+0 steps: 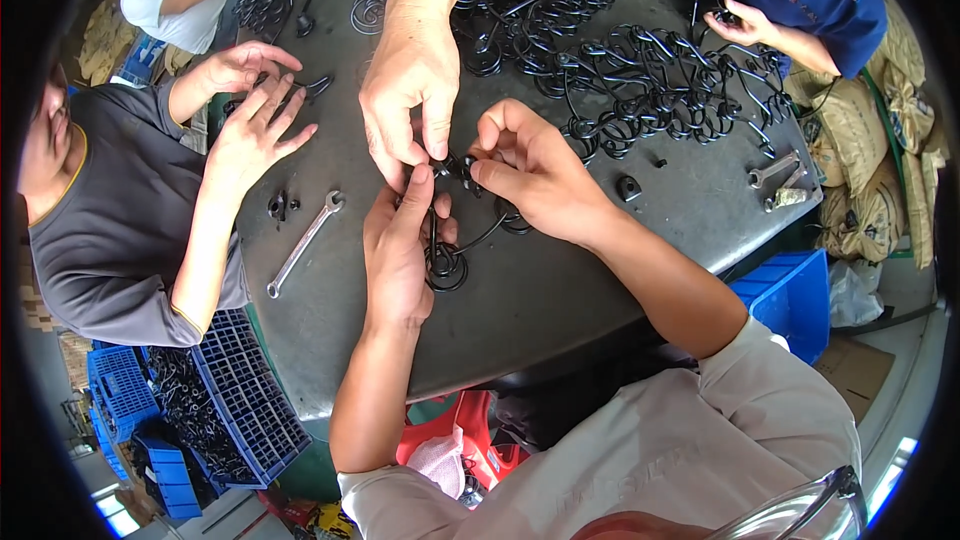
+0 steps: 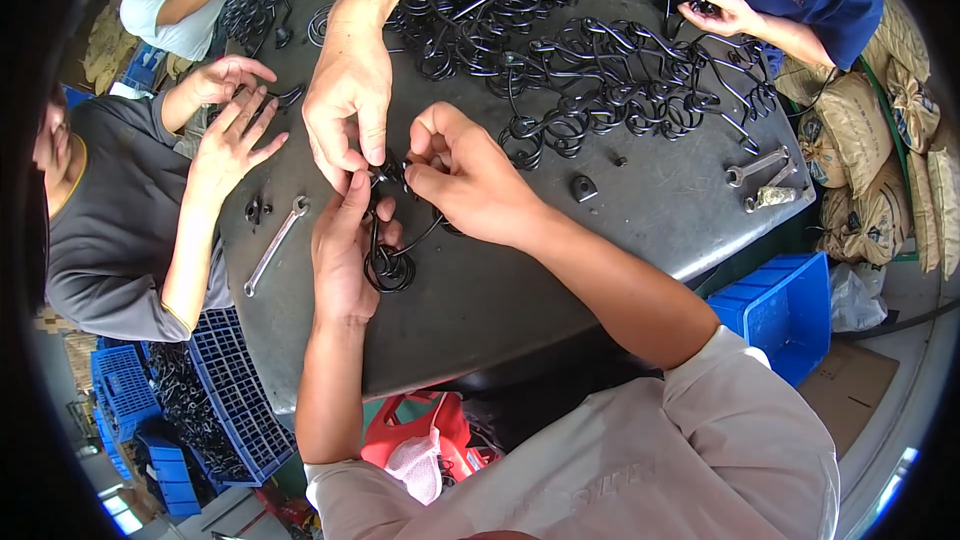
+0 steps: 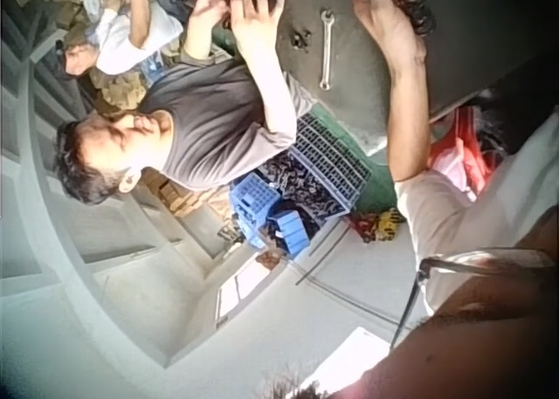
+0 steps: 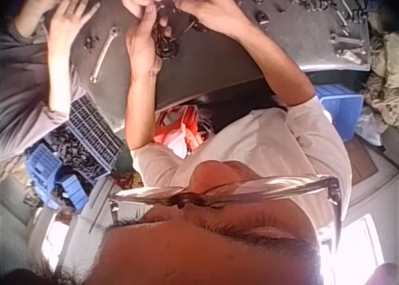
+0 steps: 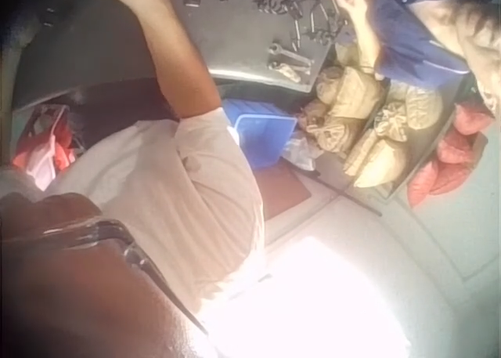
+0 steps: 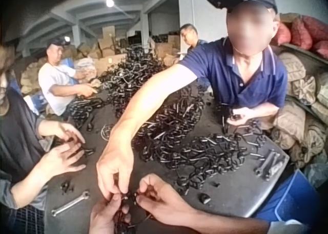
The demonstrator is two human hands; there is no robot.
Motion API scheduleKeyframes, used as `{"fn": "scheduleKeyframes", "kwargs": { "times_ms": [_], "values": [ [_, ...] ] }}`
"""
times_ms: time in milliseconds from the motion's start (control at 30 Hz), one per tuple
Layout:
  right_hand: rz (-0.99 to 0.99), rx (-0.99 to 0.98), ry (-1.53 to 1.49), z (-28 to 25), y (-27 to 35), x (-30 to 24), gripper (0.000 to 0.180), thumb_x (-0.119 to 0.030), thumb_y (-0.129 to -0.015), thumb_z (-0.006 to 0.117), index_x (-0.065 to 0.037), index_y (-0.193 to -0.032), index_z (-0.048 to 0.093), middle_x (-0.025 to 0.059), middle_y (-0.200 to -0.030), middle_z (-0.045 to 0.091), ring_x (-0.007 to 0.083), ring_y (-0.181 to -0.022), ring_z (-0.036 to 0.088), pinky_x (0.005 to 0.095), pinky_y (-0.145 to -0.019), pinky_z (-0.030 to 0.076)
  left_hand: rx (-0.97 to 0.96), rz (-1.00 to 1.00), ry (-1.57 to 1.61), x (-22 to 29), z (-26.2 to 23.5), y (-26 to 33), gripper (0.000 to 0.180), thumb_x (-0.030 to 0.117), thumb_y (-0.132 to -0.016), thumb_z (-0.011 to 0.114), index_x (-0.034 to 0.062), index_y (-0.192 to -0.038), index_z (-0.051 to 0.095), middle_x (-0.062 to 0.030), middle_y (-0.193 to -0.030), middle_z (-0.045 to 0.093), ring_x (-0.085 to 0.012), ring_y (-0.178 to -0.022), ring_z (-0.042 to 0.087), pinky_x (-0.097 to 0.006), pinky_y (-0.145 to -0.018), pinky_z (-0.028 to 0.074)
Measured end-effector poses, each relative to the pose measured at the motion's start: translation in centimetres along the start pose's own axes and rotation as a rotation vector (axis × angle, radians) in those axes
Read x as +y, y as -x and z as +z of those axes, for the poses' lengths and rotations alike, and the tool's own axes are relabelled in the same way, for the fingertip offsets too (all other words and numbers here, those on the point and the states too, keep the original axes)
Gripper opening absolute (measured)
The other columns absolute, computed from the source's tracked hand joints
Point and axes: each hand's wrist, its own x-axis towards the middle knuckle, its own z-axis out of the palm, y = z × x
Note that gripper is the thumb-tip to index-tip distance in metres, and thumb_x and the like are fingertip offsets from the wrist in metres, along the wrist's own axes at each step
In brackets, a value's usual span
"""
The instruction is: Manually assembling wire frames with plastic housings and spring components at a shared workbench.
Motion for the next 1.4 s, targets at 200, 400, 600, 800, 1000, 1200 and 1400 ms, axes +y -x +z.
{"fn": "scheduleKeyframes", "kwargs": {
  "times_ms": [200, 400, 600, 800, 1000, 1200, 1400],
  "values": [
    [0.037, -0.008, -0.018, -0.1, 0.2, -0.2, 0.025, 0.009, -0.089, 0.061, -0.008, -0.102, 0.047, 0.0003, -0.097, 0.056, 0.0058, -0.092, 0.055, 0.0227, -0.082, 0.046, 0.001, 0.011, -0.095, 0.0, -0.2, -0.2, 0.032, 0.028, -0.098, 0.068, 0.0019, -0.110, 0.056, 0.0004, -0.080, 0.056, -0.0081, -0.062, 0.053, -0.023, -0.056, 0.044],
    [0.013, 0.013, 0.030, -0.3, 0.3, 0.1, 0.024, 0.010, -0.089, 0.061, -0.008, -0.099, 0.048, 0.0005, -0.095, 0.057, 0.0045, -0.088, 0.055, 0.0211, -0.075, 0.046, 0.003, 0.097, -0.082, -0.1, 0.5, -0.3, 0.031, 0.021, -0.098, 0.067, -0.0007, -0.115, 0.052, -0.0009, -0.083, 0.054, -0.0076, -0.069, 0.053, -0.023, -0.057, 0.045],
    [0.017, 0.018, 0.063, 0.1, 0.3, -0.1, 0.022, 0.009, -0.090, 0.061, -0.007, -0.097, 0.048, 0.0000, -0.093, 0.057, 0.0038, -0.084, 0.053, 0.0204, -0.073, 0.045, -0.043, 0.044, -0.097, -0.3, -0.1, -0.3, 0.026, 0.018, -0.098, 0.062, 0.0048, -0.119, 0.053, 0.0025, -0.086, 0.053, -0.0055, -0.072, 0.051, -0.021, -0.057, 0.044],
    [0.056, 0.106, 0.013, 0.0, -0.1, 0.2, 0.019, 0.008, -0.090, 0.058, -0.007, -0.096, 0.047, 0.0001, -0.093, 0.057, 0.0044, -0.084, 0.053, 0.0205, -0.074, 0.044, -0.027, -0.029, -0.023, 0.2, -0.1, -0.1, 0.025, 0.023, -0.098, 0.061, 0.0032, -0.112, 0.055, -0.0020, -0.082, 0.059, -0.0083, -0.068, 0.055, -0.023, -0.060, 0.046],
    [-0.200, 0.225, -0.080, 0.0, -0.2, -0.1, 0.013, 0.010, -0.087, 0.053, -0.003, -0.090, 0.053, -0.0033, -0.078, 0.051, -0.0005, -0.067, 0.046, 0.0208, -0.054, 0.036, -0.080, -0.074, 0.031, 0.0, -1.1, -0.2, 0.026, 0.030, -0.099, 0.055, 0.0070, -0.111, 0.057, -0.0047, -0.084, 0.064, -0.0143, -0.070, 0.060, -0.028, -0.065, 0.048],
    [-0.461, 0.112, 0.615, -0.2, 0.7, -0.6, 0.032, 0.012, -0.079, 0.054, -0.001, -0.101, 0.074, 0.0049, -0.077, 0.056, 0.0119, -0.065, 0.055, 0.0276, -0.059, 0.042, -0.092, -0.126, 0.130, -0.1, -2.0, -0.4, 0.032, 0.034, -0.097, 0.049, 0.0062, -0.111, 0.057, -0.0087, -0.089, 0.067, -0.0204, -0.072, 0.062, -0.033, -0.068, 0.050],
    [-0.459, 0.071, 0.633, 0.1, 0.8, -0.8, 0.035, 0.012, -0.081, 0.054, -0.001, -0.107, 0.073, 0.0060, -0.082, 0.058, 0.0121, -0.066, 0.055, 0.0272, -0.058, 0.042, -0.049, -0.156, 0.130, 0.2, -2.0, -0.4, 0.030, 0.032, -0.096, 0.051, 0.0066, -0.110, 0.057, -0.0085, -0.087, 0.067, -0.0197, -0.069, 0.060, -0.033, -0.067, 0.050]
  ]
}}
